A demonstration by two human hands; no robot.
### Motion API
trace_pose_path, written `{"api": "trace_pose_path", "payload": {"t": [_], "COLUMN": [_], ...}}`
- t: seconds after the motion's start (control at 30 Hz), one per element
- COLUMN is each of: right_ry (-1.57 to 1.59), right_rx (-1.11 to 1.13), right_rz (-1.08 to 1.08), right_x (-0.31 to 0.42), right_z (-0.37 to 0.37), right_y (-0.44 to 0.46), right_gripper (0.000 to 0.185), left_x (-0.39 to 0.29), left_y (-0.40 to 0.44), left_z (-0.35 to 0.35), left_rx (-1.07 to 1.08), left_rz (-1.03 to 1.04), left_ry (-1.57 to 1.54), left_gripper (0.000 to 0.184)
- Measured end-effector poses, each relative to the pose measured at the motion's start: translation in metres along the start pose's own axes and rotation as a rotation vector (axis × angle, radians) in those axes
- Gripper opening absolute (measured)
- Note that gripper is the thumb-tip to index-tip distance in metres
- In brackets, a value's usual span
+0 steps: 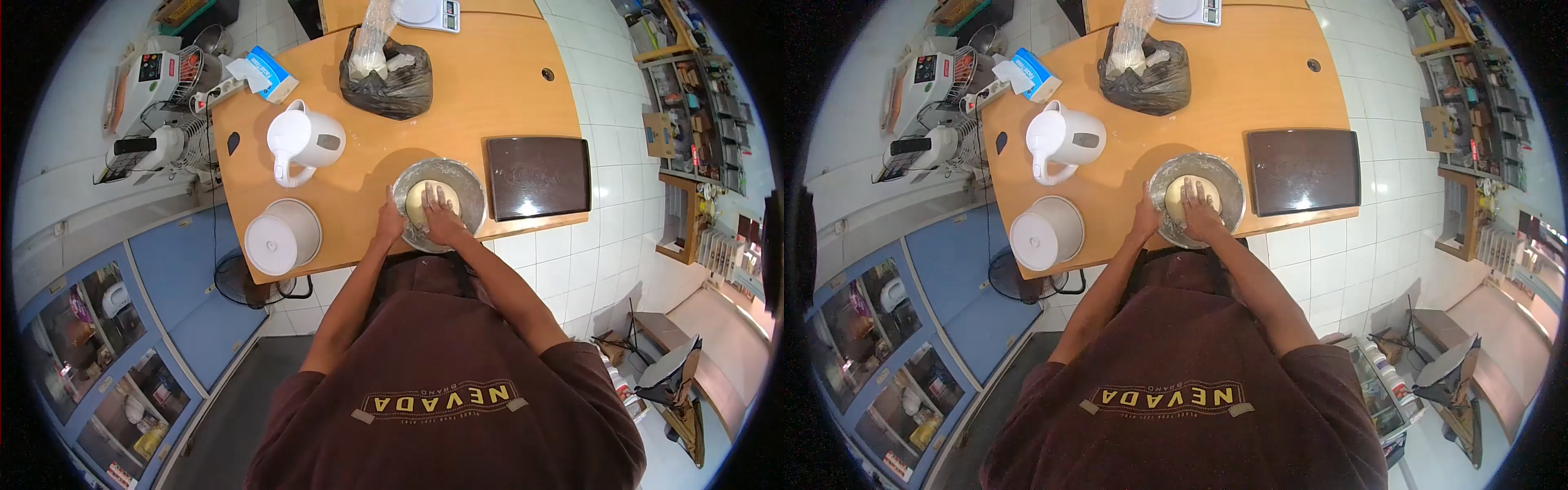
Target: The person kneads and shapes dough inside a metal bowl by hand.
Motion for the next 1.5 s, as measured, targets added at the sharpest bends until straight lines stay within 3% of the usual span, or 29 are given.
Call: {"api": "trace_pose_path", "payload": {"t": [0.1, 0.2, 0.23, 0.33, 0.43, 0.6, 0.7, 0.83, 1.03, 1.23, 1.33, 1.5], "right_ry": [0.067, 0.453, 0.388, 0.239, 0.020, 0.012, 0.025, 0.284, -0.050, -0.085, -0.094, 0.165], "right_rx": [-0.008, 0.070, 0.215, 0.039, -0.093, 0.037, 0.103, 0.300, -0.039, 0.101, 0.177, 0.212], "right_rz": [-0.037, -0.071, 0.033, -0.088, -0.040, 0.039, 0.018, -0.175, -0.087, 0.010, 0.008, 0.022], "right_x": [-0.006, -0.030, -0.039, -0.016, 0.007, 0.010, 0.004, -0.015, -0.012, -0.012, -0.016, -0.017], "right_z": [-0.006, -0.010, -0.005, -0.004, 0.002, 0.001, -0.006, 0.016, -0.003, -0.001, -0.006, -0.013], "right_y": [0.005, 0.016, 0.014, 0.004, -0.002, 0.016, 0.029, 0.031, -0.025, -0.013, 0.002, 0.009], "right_gripper": [0.081, 0.073, 0.075, 0.079, 0.082, 0.089, 0.083, 0.075, 0.076, 0.085, 0.081, 0.066], "left_x": [-0.022, -0.006, -0.005, -0.005, -0.006, -0.014, -0.023, -0.025, -0.014, -0.009, -0.004, -0.002], "left_y": [-0.007, -0.002, 0.000, -0.004, -0.005, -0.013, -0.009, -0.008, -0.008, -0.002, 0.002, 0.001], "left_z": [-0.006, -0.005, -0.006, -0.002, 0.000, -0.003, -0.005, -0.009, -0.008, -0.011, -0.014, -0.020], "left_rx": [-0.001, -0.018, -0.022, -0.023, -0.023, -0.066, -0.081, -0.072, -0.146, -0.086, -0.074, -0.139], "left_rz": [0.012, 0.099, 0.094, 0.056, 0.029, 0.049, 0.223, 0.088, 0.030, 0.081, 0.022, -0.010], "left_ry": [-0.043, -0.081, -0.078, -0.067, -0.047, -0.024, -0.074, -0.094, -0.063, -0.113, -0.128, 0.030], "left_gripper": [0.095, 0.094, 0.094, 0.094, 0.092, 0.089, 0.091, 0.095, 0.094, 0.094, 0.094, 0.096]}}
Point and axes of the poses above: each hand's wrist, its own y-axis towards the middle knuckle, its own z-axis out of the palm, x = y × z, the point moved 10 cm from there along y, towards the middle knuckle, and after that the axes turned 14 degrees about -y, right-handed, at the moved point
